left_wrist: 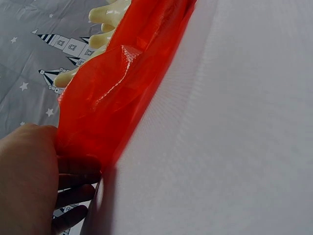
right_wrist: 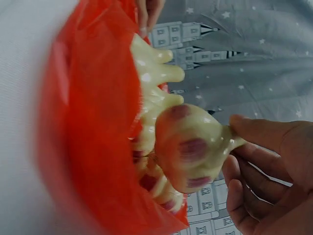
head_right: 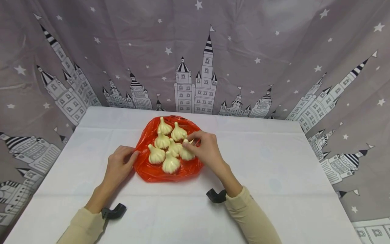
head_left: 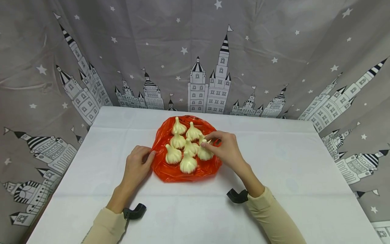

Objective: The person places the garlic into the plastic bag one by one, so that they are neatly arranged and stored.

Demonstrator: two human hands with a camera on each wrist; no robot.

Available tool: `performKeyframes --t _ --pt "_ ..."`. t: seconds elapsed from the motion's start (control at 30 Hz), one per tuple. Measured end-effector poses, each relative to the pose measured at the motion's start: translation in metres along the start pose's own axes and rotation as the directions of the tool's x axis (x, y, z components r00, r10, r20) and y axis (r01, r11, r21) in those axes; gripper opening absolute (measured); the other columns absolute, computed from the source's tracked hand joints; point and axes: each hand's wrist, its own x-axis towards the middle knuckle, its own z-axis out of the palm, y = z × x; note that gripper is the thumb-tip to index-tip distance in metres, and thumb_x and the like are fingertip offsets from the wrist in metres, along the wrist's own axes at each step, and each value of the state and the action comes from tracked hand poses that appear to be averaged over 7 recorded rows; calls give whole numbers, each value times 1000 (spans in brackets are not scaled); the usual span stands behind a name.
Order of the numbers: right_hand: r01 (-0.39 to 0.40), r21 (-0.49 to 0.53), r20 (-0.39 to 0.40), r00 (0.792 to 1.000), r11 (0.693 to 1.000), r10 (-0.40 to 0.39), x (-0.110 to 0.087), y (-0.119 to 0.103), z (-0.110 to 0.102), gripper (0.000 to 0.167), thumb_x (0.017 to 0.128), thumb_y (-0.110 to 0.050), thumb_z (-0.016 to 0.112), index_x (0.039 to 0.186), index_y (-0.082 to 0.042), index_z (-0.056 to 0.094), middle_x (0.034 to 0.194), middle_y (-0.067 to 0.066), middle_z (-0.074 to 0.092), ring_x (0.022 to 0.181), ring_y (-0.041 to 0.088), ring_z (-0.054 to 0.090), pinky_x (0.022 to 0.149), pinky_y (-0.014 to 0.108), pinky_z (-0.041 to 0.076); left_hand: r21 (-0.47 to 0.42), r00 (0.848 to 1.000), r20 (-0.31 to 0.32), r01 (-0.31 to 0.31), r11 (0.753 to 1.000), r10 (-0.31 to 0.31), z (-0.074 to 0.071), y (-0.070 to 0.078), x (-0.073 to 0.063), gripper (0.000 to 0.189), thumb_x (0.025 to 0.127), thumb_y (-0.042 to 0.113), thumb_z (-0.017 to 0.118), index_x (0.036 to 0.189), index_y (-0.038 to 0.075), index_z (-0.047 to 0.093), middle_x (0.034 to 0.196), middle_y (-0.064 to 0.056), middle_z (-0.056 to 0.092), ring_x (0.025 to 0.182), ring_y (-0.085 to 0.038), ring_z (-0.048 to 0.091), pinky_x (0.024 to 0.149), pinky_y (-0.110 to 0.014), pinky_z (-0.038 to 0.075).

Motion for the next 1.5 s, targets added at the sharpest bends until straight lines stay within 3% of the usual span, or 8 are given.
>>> performKeyframes --t 0.17,0.37,0.77,1.1,1.27,1.4,1.5 --pt "-15 -49 74 997 999 18 1 7 10 14 85 -17 89 94 -10 82 87 1 77 70 15 62 65 27 50 -1 1000 2 1 1000 -1 0 0 1 10 98 10 71 95 3 77 91 -11 73 88 -24 62 77 -30 45" --pt "-11 -84 147 989 996 24 0 13 17 14 86 -18 89 93 -9 81 80 -2 75 71 10 63 67 25 50 0 1000 4 -5 1000 5 -1 0 2 10 98 10 71 95 3 77 91 -11 73 89 -24 62 78 -35 48" --pt "-5 -86 121 993 996 16 -1 11 20 12 86 -20 89 89 -13 80 79 -5 74 71 10 63 67 26 51 17 1000 24 9 1000 -10 -3 1 2 12 99 13 71 96 3 77 93 -11 73 90 -24 60 78 -38 50" --pt "13 -101 42 999 995 -9 -1 10 14 8 92 -18 83 92 -10 82 85 1 78 69 17 63 65 28 48 16 1000 22 18 1000 -19 -2 2 3 11 99 12 70 97 3 77 92 -11 73 89 -24 60 77 -36 50" --pt "-3 -103 -45 999 995 -2 -2 14 6 8 93 -17 81 94 -9 82 85 2 78 65 17 60 62 28 47 15 999 32 22 1000 -23 1 3 2 12 100 13 71 98 3 78 94 -11 74 89 -24 61 78 -37 52" --pt "-15 -100 -107 994 995 4 -3 20 1 7 94 -16 80 96 -9 82 87 3 78 70 17 62 65 29 50 16 1000 22 22 1000 -22 1 2 1 12 99 13 71 98 3 78 93 -10 73 89 -23 61 78 -37 51" --pt "-10 -90 -138 990 996 -3 -3 25 -1 10 95 -16 77 99 -8 81 91 6 78 76 20 66 69 37 56 15 1000 19 19 1000 -20 0 2 1 12 99 14 71 97 3 77 92 -10 73 88 -22 60 77 -35 50"
